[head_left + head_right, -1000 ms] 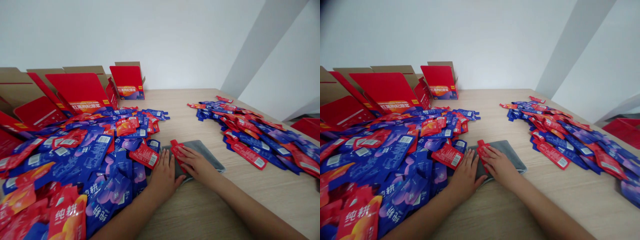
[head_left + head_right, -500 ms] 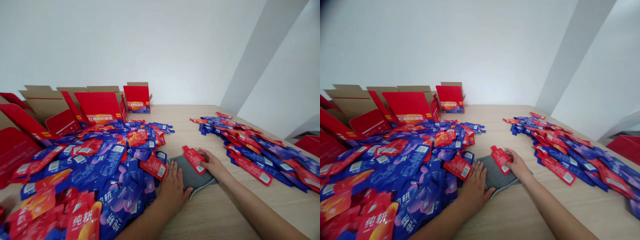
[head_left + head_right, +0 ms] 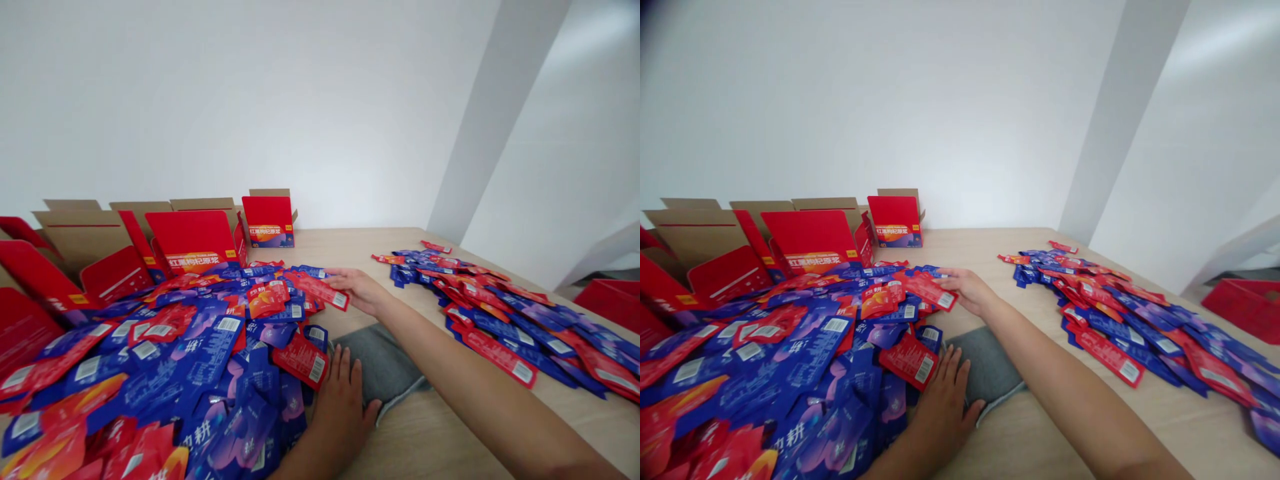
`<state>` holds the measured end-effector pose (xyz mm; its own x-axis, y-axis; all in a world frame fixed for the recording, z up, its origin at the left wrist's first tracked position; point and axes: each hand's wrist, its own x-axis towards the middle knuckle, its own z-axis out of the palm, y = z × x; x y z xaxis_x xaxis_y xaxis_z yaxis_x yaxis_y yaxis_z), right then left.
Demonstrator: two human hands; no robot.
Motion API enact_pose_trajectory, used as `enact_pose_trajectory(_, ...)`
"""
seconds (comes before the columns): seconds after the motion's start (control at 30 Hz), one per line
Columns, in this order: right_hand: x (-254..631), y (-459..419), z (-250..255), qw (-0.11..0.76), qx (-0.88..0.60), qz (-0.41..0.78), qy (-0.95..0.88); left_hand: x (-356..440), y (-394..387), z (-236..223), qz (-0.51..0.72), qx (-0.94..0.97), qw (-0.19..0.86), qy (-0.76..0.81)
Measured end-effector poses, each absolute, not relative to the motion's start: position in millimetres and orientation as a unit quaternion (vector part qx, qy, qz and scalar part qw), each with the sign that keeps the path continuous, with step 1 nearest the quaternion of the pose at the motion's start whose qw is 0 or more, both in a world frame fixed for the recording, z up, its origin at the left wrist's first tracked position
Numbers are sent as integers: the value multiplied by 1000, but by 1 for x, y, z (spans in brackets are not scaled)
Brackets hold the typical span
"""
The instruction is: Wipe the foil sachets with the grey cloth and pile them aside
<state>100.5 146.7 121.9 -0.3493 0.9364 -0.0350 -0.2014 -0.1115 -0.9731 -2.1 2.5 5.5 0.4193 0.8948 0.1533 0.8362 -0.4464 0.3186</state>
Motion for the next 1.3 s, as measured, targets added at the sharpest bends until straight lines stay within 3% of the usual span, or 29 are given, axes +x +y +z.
enact_pose_trajectory(0.1, 83, 153, 122, 462, -316, 632, -536, -2, 2, 3, 167, 836, 82, 517)
enact_pose_trajectory(0.23, 109, 161, 89, 399, -512, 450, -613, -3, 4, 3, 177, 837, 83, 511)
enact_pose_trajectory(0.43, 212, 134, 37, 401, -626, 289, -604, -3, 4, 9, 192, 841, 103, 495)
enact_pose_trajectory(0.6, 294, 85, 21, 280, -710, -88, -640, -3, 5, 11, 179, 847, 95, 492)
enact_pose_trajectory(0.67, 318, 73, 19, 229, -739, -156, -614, -4, 7, 11, 172, 854, 82, 484)
enact_pose_trajectory(0.87, 351, 78, 14, 153, -819, -117, -540, -6, 10, 7, 182, 863, 44, 470)
enact_pose_trajectory(1.17, 316, 103, 12, 171, -779, -173, -578, -6, 9, 6, 194, 863, 27, 466)
enact_pose_trajectory(1.3, 303, 103, 18, 137, -787, -178, -574, -7, 9, 8, 185, 866, 40, 464)
